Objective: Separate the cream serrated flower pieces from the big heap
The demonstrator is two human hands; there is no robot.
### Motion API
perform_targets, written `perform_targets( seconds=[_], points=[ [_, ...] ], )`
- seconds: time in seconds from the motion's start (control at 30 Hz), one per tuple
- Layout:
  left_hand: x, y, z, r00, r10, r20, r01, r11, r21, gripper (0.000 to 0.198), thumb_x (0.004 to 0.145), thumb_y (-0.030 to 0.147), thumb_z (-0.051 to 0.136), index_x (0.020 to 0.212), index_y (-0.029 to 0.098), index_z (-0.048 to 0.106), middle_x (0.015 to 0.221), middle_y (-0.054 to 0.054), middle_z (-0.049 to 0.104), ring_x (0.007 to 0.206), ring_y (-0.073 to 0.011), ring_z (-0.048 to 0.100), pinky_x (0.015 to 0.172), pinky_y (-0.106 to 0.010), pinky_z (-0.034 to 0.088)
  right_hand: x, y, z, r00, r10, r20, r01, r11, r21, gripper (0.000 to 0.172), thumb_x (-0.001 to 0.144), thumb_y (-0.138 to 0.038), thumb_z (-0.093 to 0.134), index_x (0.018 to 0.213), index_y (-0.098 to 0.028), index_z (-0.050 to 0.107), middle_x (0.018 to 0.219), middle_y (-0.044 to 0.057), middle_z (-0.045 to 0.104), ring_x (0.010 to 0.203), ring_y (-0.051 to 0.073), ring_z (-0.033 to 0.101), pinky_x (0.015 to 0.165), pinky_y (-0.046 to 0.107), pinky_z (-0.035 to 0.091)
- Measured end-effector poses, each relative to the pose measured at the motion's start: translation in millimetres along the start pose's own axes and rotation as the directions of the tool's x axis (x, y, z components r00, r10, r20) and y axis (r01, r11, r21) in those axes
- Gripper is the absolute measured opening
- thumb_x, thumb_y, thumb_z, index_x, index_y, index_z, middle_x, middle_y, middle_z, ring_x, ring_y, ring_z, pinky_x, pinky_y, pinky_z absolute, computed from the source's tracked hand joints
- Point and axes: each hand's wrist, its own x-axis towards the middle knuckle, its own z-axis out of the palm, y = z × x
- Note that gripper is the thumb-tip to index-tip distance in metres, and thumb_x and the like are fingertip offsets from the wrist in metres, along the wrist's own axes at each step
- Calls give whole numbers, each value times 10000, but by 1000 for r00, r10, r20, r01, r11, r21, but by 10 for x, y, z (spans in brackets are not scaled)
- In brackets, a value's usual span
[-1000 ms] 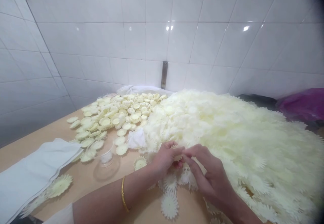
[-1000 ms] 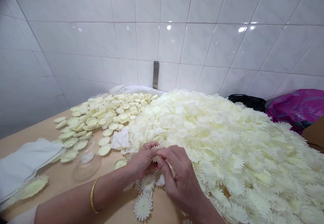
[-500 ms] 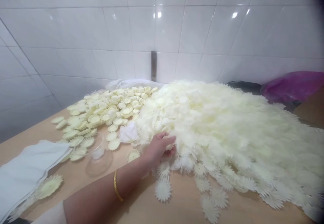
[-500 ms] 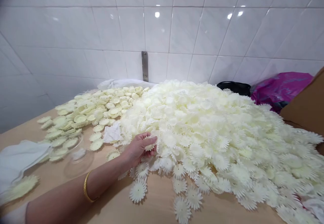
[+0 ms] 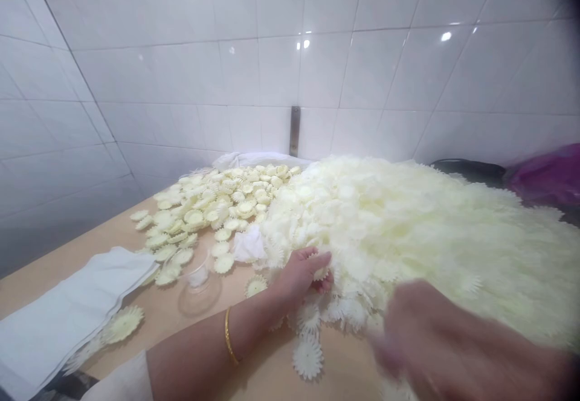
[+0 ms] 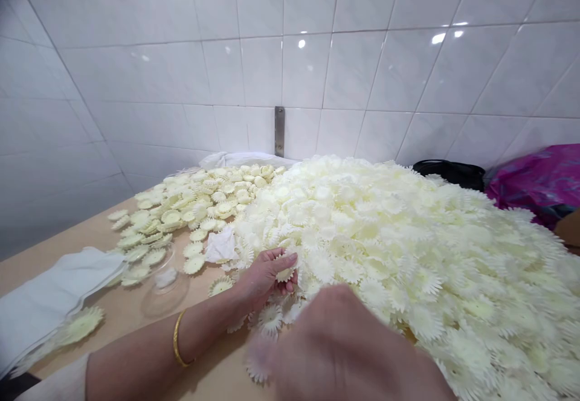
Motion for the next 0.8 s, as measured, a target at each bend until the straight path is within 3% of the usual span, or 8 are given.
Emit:
perform_targets(
  seconds=[0.1,0.17,0.3,0.43,0.53,0.6,0.7,0.8],
  points=[
    [-15,42,17,999,-7,47,9,999,-50,340,716,477,560,753,143,505,559,-12,534,417,-73,479,410,-185,336,382,79,128,992,113,60,-116,991,61,189,803,-303,489,896,-284,653,751,34,654,700,196,615,580,313,503],
    [-25,82,27,995,-39,87,45,996,-74,391,737,517,512,823,135,519,600,-32,556,433,-87,503,415,-196,354,548,181,265,973,229,16,-229,965,124,203,810,-288,479,887,-212,651,721,37,653,681,184,617,601,306,507],
    [-21,133,30,982,-53,180,79,987,-142,389,767,475,494,946,131,517,696,-65,590,518,-125,567,487,-236,429,646,380,529,936,351,-20,-341,919,196,205,794,-302,499,863,-165,635,719,45,647,700,187,613,604,292,494],
    [-13,119,27,989,-12,149,31,991,-130,239,720,301,608,848,114,533,655,-57,585,527,-121,564,514,-241,436,581,482,675,933,357,-49,-342,921,187,250,809,-355,481,891,-157,610,792,60,641,737,189,604,622,289,481],
    [-24,94,29,993,1,118,7,998,-64,259,700,342,629,789,113,547,577,-34,562,454,-92,517,449,-209,383,517,510,717,950,313,4,-309,937,163,247,795,-362,504,907,-159,588,786,46,621,686,171,593,595,272,468],
    [-36,88,33,995,-2,95,4,1000,-24,288,675,382,643,737,120,541,532,-15,544,406,-77,483,412,-193,343,489,528,725,954,296,44,-299,942,150,210,814,-345,471,800,-164,577,680,20,590,598,150,565,552,260,447],
    [-45,108,38,997,-36,65,37,999,-28,319,678,433,623,694,132,518,516,-11,538,379,-66,460,391,-182,319,475,603,705,961,246,-129,-251,968,-19,237,840,-297,414,680,-172,535,615,19,548,590,159,525,572,286,421],
    [-34,135,37,993,-60,98,70,993,-99,244,734,367,579,785,133,530,608,-42,583,461,-96,531,447,-207,397,470,718,656,921,119,-370,-221,944,-245,160,817,-263,430,826,-163,554,793,78,573,764,216,524,689,361,417]
  ],
)
